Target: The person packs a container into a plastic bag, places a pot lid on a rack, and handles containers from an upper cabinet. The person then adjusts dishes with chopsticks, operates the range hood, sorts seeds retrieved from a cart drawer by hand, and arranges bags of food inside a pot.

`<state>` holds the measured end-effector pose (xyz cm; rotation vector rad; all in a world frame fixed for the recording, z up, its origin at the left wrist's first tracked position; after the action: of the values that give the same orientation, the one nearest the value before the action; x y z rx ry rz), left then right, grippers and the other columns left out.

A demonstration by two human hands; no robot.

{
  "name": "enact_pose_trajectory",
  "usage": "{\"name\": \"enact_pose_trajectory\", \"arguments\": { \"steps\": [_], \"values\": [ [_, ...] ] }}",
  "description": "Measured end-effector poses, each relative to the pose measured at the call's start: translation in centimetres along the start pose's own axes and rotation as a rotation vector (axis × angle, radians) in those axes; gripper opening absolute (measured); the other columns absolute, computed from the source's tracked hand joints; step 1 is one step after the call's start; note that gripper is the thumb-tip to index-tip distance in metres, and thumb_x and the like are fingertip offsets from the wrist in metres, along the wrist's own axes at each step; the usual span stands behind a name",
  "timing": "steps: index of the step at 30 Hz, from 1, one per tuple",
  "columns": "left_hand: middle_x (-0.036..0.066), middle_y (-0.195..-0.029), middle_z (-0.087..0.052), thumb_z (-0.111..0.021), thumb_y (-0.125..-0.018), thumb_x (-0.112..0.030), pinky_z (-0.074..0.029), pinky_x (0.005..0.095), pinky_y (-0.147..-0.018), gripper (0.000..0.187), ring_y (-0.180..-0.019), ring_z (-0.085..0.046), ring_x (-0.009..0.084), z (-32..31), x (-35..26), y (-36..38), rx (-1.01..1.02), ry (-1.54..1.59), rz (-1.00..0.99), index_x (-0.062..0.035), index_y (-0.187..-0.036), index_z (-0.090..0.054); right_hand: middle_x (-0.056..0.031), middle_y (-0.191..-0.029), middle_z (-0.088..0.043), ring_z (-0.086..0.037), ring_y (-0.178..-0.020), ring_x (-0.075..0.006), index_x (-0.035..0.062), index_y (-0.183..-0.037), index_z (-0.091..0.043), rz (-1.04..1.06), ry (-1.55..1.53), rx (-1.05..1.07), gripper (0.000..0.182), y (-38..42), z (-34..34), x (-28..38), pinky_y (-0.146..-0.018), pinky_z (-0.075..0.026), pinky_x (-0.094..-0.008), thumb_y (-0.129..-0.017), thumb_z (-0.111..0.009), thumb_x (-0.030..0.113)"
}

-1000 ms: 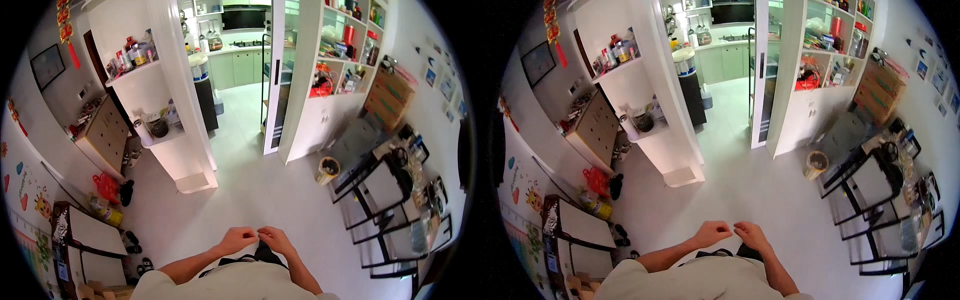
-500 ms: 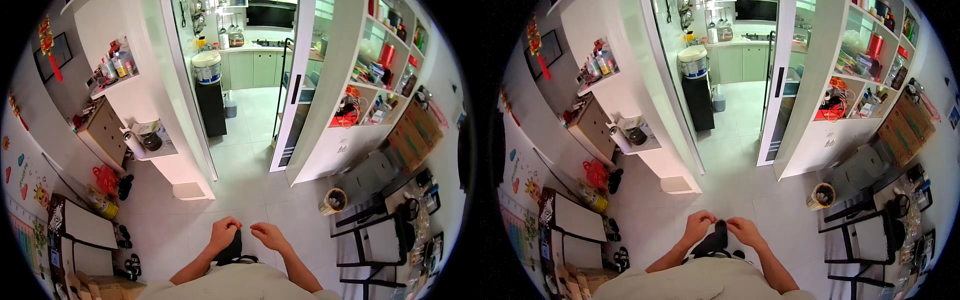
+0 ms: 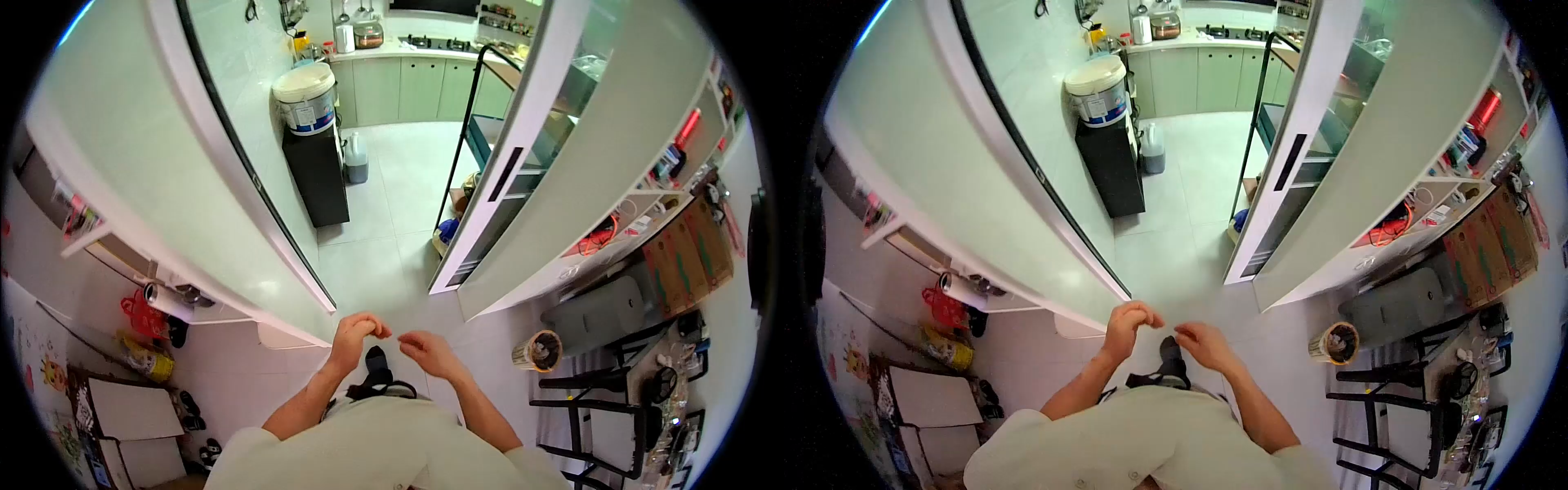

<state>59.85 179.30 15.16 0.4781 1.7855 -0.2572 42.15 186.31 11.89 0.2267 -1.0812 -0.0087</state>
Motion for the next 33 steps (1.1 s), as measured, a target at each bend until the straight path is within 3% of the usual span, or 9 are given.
{"name": "enact_pose_trajectory", "arguments": {
  "steps": [2,6,10,15,21,23,27,29,33],
  "values": [
    [0.009,-0.081,-0.067,-0.048,-0.092,-0.01,-0.05,0.031,-0.077,0.023,-0.08,-0.06,0.0164,0.6,-1.5,-4.7,0.047,-0.117,-0.041,0.0036,-0.082,-0.063,-0.0187,-0.098,-0.07,-0.067,-0.089,-0.0329,0.0006,-0.111,-0.067,0.068,-0.017,-0.003,0.029,-5.6,1.7,1.7,-0.078,-0.052,-0.0393,-0.093,-0.064,0.024],
    [0.001,-0.076,-0.065,-0.056,-0.094,-0.011,-0.048,0.025,-0.07,0.018,-0.073,-0.056,0.0072,1.4,-3.2,-12.8,-0.03,-0.194,0.024,0.0021,-0.087,-0.067,-0.0206,-0.088,-0.066,-0.063,-0.083,-0.0394,0.0016,-0.096,-0.062,0.144,0.079,0.014,0.02,-15.2,3.6,2.5,-0.071,-0.048,-0.046,-0.092,-0.063,0.021],
    [-0.002,-0.071,-0.063,-0.061,-0.093,-0.01,-0.045,0.0246,-0.062,0.014,-0.066,-0.052,0.0057,1.8,-5.8,-20.1,-0.061,-0.23,-0.011,0.0017,-0.088,-0.067,-0.0214,-0.088,-0.066,-0.063,-0.083,-0.0404,0.0032,-0.096,-0.062,0.225,0.131,0.096,0.017,-24.5,5.4,2.8,-0.071,-0.049,-0.0454,-0.092,-0.062,0.02],
    [-0.003,-0.068,-0.06,-0.069,-0.085,-0.006,-0.045,0.0238,-0.061,0.008,-0.064,-0.053,0.0049,4.4,-8.5,-28.0,-0.324,-0.623,-0.124,-0.0038,-0.093,-0.069,-0.0185,-0.091,-0.068,-0.065,-0.085,-0.038,0.0083,-0.097,-0.063,0.394,0.252,0.284,0.013,-36.0,6.6,4.5,-0.07,-0.051,-0.0445,-0.092,-0.055,0.018],
    [0.004,-0.069,-0.057,-0.065,-0.079,0.004,-0.043,0.0256,-0.057,0.014,-0.061,-0.051,0.0098,7.8,-12.2,-37.0,-0.598,-0.598,-0.362,-0.0028,-0.091,-0.068,-0.0116,-0.103,-0.068,-0.065,-0.095,-0.0289,0.0132,-0.111,-0.06,0.535,0.145,0.441,0.018,-49.1,6.0,6.1,-0.079,-0.05,-0.0406,-0.095,-0.053,0.018],
    [0.006,-0.075,-0.059,-0.063,-0.078,0.006,-0.045,0.0264,-0.059,0.015,-0.064,-0.056,0.0126,7.5,-13.6,-40.2,-0.555,-0.612,-0.431,-0.0022,-0.09,-0.068,-0.0094,-0.111,-0.067,-0.064,-0.103,-0.024,0.0135,-0.117,-0.058,0.51,0.131,0.544,0.022,-52.4,6.4,5.1,-0.084,-0.05,-0.0379,-0.096,-0.052,0.02],
    [0.006,-0.075,-0.058,-0.06,-0.074,0.01,-0.045,0.0284,-0.059,0.016,-0.065,-0.058,0.0167,7.0,-13.5,-48.1,-0.423,-0.588,-0.411,-0.0023,-0.081,-0.068,-0.0043,-0.099,-0.065,-0.06,-0.09,-0.0181,0.0086,-0.105,-0.059,0.43,-0.33,0.482,0.018,-58.1,7.4,2.7,-0.077,-0.049,-0.0333,-0.091,-0.063,0.018],
    [0.002,-0.077,-0.054,-0.057,-0.074,0.012,-0.042,0.0238,-0.062,0.018,-0.068,-0.052,0.0104,6.4,-13.5,-52.4,-0.348,-0.643,-0.505,-0.0017,-0.082,-0.066,-0.004,-0.099,-0.065,-0.059,-0.09,-0.0178,0.0083,-0.105,-0.06,0.359,-0.381,0.426,0.018,-60.8,8.8,1.3,-0.077,-0.049,-0.0331,-0.091,-0.063,0.018],
    [0.005,-0.078,-0.053,-0.054,-0.072,0.013,-0.045,0.0242,-0.063,0.02,-0.07,-0.055,0.0135,6.1,-14.3,-61.8,-0.24,-0.644,-0.516,-0.0022,-0.08,-0.064,-0.0034,-0.099,-0.064,-0.059,-0.09,-0.0171,0.0077,-0.104,-0.06,0.27,-0.352,0.313,0.018,-67.5,13.6,-0.8,-0.077,-0.049,-0.0327,-0.091,-0.064,0.019]
  ]
}}
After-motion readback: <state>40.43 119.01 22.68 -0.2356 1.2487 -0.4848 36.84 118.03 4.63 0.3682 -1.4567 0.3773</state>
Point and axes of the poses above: each hand's wrist, its own y-axis away from the middle knuckle, its own z-axis out of the back of the hand, x = y × z, the point moved 5 cm from there along -y, towards the middle knuckle
